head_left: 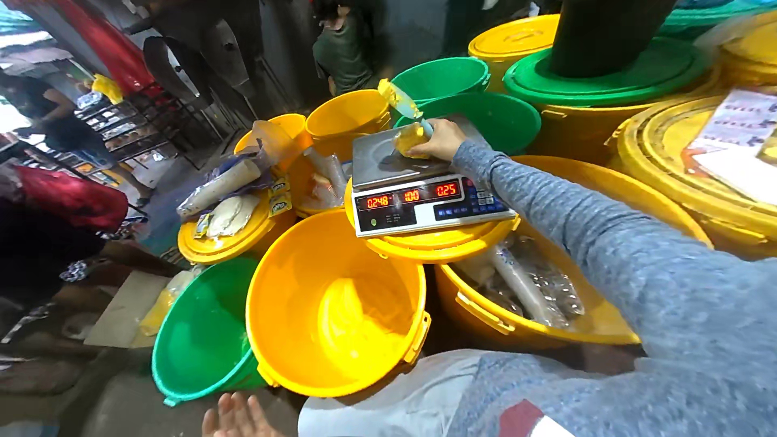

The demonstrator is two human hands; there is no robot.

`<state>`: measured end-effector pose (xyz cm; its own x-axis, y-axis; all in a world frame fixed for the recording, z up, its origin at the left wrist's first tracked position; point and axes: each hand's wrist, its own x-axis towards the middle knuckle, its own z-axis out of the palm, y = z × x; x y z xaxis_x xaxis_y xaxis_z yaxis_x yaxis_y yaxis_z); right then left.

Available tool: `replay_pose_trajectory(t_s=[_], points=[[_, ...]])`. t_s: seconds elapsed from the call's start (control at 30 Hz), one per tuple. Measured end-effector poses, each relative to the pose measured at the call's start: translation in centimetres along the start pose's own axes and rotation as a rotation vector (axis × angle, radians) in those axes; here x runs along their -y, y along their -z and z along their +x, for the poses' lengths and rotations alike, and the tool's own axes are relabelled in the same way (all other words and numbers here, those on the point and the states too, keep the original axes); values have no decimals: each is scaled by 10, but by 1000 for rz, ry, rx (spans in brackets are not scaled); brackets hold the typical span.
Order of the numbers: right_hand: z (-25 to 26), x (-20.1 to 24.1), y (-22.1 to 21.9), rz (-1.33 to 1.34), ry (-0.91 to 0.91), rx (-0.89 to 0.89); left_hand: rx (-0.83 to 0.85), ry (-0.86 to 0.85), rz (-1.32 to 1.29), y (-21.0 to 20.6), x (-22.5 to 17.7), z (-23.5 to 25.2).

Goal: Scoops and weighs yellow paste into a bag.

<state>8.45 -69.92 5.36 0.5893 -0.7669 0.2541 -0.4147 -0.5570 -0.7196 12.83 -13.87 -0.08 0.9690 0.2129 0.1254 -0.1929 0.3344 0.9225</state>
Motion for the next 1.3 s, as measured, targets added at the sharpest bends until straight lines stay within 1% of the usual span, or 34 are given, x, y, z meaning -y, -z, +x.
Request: replay_pose_trajectory(t_s=[0.07,0.1,0.17,0.2,0.27,0.3,0.33,0.4,0.43,0.47,0.5,0.53,0.57,0.63,0.67,0.77,0.83,0.87,0.93,0.97,1.03,1.07,1.1,1.13,1.17,1.2,1.23,1.27,1.3], points=[[9,-13,-8,-22,24,-16,97,-22,16,-8,6,-4],[7,-9,-9,-26,38,-25,143,-43,15,-16,10,-8],[-11,9,-8,34,18,-15,196,-51,-1,-38,18,-18],[-25,22,-12,104,3,-12,231,-22,-14,-50,22,-24],[-67,55,-23,312,-2,28,331,81,-32,-76,31,-38],[-92,69,-33,422,38,64,395,139,-34,-89,34,-46],[-120,87,-44,537,85,121,468,199,-55,-99,37,-53],[-177,123,-69,748,133,309,543,290,-178,-112,47,-64],[-201,140,-82,830,127,432,537,320,-268,-114,49,-67],[-221,156,-95,873,124,569,471,341,-344,-114,47,-70],[-236,167,-107,872,139,692,361,347,-412,-112,42,-71],[-245,174,-120,858,185,802,219,340,-468,-107,37,-70],[-247,179,-129,837,244,900,114,327,-494,-99,34,-65],[-239,189,-141,756,323,1050,21,304,-510,-76,34,-48],[-232,192,-146,687,335,1073,-5,284,-527,-63,36,-41],[-197,187,-170,404,353,1048,-61,186,-489,-21,41,-17],[-173,179,-193,136,353,1017,-150,146,-453,4,34,-2],[-164,176,-206,-44,394,994,-195,129,-450,16,30,3],[-159,174,-232,-414,449,1029,-247,92,-427,41,26,12],[-163,169,-251,-553,454,1079,-272,71,-416,53,25,15],[-178,143,-299,-728,463,1216,-322,24,-410,72,26,22],[-189,122,-322,-776,495,1311,-338,8,-419,79,27,24],[-200,104,-337,-811,574,1426,-354,3,-433,84,27,25],[-211,98,-337,-827,690,1552,-372,-1,-456,87,26,27],[-223,107,-323,-876,760,1678,-389,0,-475,90,25,28],[-237,117,-304,-986,777,1727,-397,2,-497,92,24,27],[-255,123,-283,-1069,739,1685,-392,8,-516,94,24,27],[-265,120,-281,-1108,734,1688,-372,17,-543,97,25,27],[-266,105,-296,-1066,800,1761,-331,35,-552,99,26,28]])
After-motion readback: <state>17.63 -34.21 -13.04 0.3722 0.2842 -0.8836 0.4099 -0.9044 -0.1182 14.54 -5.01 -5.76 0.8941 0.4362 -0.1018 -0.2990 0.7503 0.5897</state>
